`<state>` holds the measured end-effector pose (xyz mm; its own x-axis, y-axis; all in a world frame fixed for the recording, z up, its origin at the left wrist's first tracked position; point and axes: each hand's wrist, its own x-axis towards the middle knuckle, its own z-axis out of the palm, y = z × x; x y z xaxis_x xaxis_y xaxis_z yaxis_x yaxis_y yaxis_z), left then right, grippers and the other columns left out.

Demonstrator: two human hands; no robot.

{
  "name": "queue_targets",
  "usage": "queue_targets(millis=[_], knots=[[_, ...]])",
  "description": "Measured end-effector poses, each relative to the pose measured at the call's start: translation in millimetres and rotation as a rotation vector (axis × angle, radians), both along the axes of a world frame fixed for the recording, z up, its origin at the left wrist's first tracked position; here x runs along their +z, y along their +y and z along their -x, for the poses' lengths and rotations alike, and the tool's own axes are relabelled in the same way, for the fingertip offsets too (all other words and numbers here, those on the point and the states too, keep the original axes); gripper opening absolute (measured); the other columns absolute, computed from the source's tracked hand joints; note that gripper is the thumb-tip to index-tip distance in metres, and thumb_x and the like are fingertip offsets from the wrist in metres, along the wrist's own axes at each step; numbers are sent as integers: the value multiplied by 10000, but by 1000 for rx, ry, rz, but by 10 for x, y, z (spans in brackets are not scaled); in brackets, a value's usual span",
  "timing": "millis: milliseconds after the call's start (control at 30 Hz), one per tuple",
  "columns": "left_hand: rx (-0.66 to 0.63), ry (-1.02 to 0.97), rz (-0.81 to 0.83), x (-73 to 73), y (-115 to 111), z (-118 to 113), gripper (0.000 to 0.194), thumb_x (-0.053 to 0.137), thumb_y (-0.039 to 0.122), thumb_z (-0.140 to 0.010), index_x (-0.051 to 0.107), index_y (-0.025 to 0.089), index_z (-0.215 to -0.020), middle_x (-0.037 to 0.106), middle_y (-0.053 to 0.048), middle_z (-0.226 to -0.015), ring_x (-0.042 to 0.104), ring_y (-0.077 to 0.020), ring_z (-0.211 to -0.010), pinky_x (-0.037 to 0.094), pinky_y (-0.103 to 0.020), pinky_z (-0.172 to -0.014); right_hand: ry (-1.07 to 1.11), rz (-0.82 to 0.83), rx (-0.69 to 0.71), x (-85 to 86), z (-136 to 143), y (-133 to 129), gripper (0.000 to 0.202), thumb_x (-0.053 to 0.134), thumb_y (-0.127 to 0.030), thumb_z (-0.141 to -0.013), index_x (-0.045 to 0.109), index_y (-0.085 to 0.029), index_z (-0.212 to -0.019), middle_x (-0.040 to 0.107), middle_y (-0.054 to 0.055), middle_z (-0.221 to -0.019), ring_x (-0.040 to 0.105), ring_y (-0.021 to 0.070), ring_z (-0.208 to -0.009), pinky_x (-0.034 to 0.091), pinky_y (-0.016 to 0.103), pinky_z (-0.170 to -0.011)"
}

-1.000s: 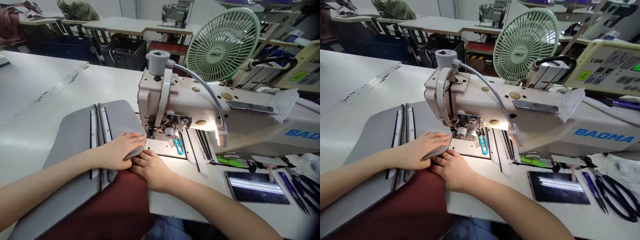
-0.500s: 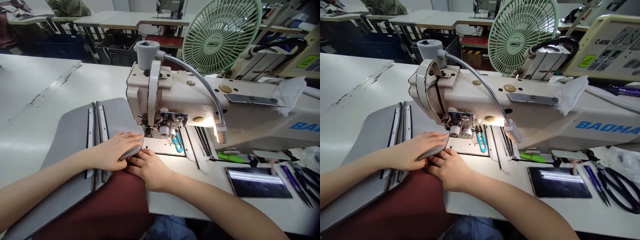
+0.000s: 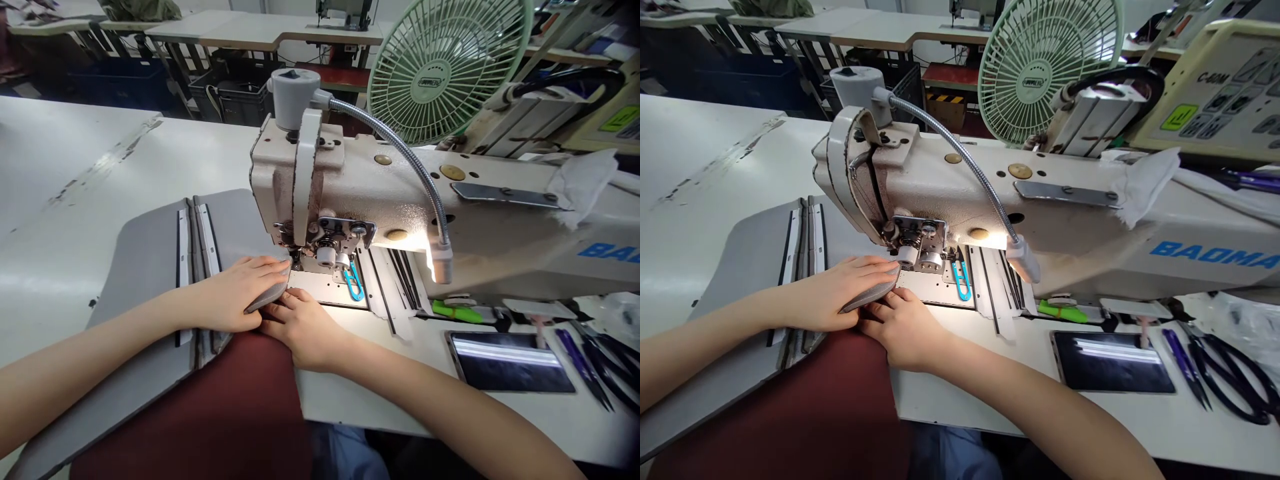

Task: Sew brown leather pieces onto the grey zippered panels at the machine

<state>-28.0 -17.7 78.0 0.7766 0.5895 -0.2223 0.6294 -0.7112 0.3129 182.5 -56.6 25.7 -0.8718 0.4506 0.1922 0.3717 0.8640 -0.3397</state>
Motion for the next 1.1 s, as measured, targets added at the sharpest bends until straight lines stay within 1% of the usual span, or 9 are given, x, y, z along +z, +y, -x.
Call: queue_targets(millis=[200,333,467,567,733,833,900,1000,1100], knots=[[3,-20,-2,-9,68,-138,628,549,245,-760,469,166,-1378,417,-118,-1508,337,-325,-1407,320,-492,-1150,-3,14,-31,-7,-98,3,393,531,-237,-829,622,-197,-1209,615,81,-1281,474,277,-1131,318,424,-1006],[4,-14,13,-17,66,-152,643,551,252,-759,456,163,-1389,413,-119,-1508,321,-320,-1415,303,-487,-1163,5,34,-51,3,-98,-40,427,537,-244,-825,596,-195,-1245,608,88,-1287,473,281,-1131,315,434,-1012],[6,-18,13,-20,62,-149,629,554,253,-760,465,165,-1376,428,-120,-1492,331,-319,-1407,295,-480,-1169,5,61,-57,20,-85,-56,431,548,-255,-813,601,-192,-1236,613,93,-1280,479,285,-1126,311,445,-1016],[10,-41,13,7,70,-166,580,551,229,-760,493,175,-1335,442,-114,-1470,381,-307,-1371,324,-453,-1156,1,68,-55,28,-86,-45,437,550,-245,-803,605,-188,-1233,616,94,-1277,478,284,-1145,308,441,-1023],[36,-36,17,66,105,-220,520,539,205,-768,522,190,-1287,483,-113,-1414,464,-299,-1295,388,-430,-1103,-10,42,-71,20,-96,-19,455,552,-230,-798,604,-188,-1248,577,95,-1355,451,293,-1205,287,445,-1047],[42,-35,21,73,105,-224,510,541,201,-761,538,188,-1270,514,-107,-1385,494,-292,-1270,402,-417,-1091,-3,48,-73,19,-92,-28,448,545,-237,-818,594,-193,-1261,572,85,-1364,454,275,-1218,285,426,-1057],[18,-39,26,62,86,-208,533,542,203,-755,535,184,-1288,496,-101,-1418,468,-285,-1305,371,-406,-1122,-2,44,-69,28,-82,-50,443,546,-247,-825,588,-189,-1262,584,91,-1342,472,268,-1194,290,416,-1056],[12,-36,22,41,39,-184,590,537,214,-760,494,172,-1347,428,-102,-1492,400,-289,-1370,328,-411,-1155,-32,28,-61,53,-64,-87,426,563,-234,-797,609,-168,-1216,620,110,-1271,499,273,-1143,301,419,-1044],[39,-42,31,39,2,-189,566,537,208,-758,511,184,-1322,435,-98,-1480,447,-286,-1329,366,-400,-1121,-63,19,-51,74,-52,-106,409,565,-217,-780,625,-168,-1181,650,112,-1208,516,275,-1095,333,416,-994]])
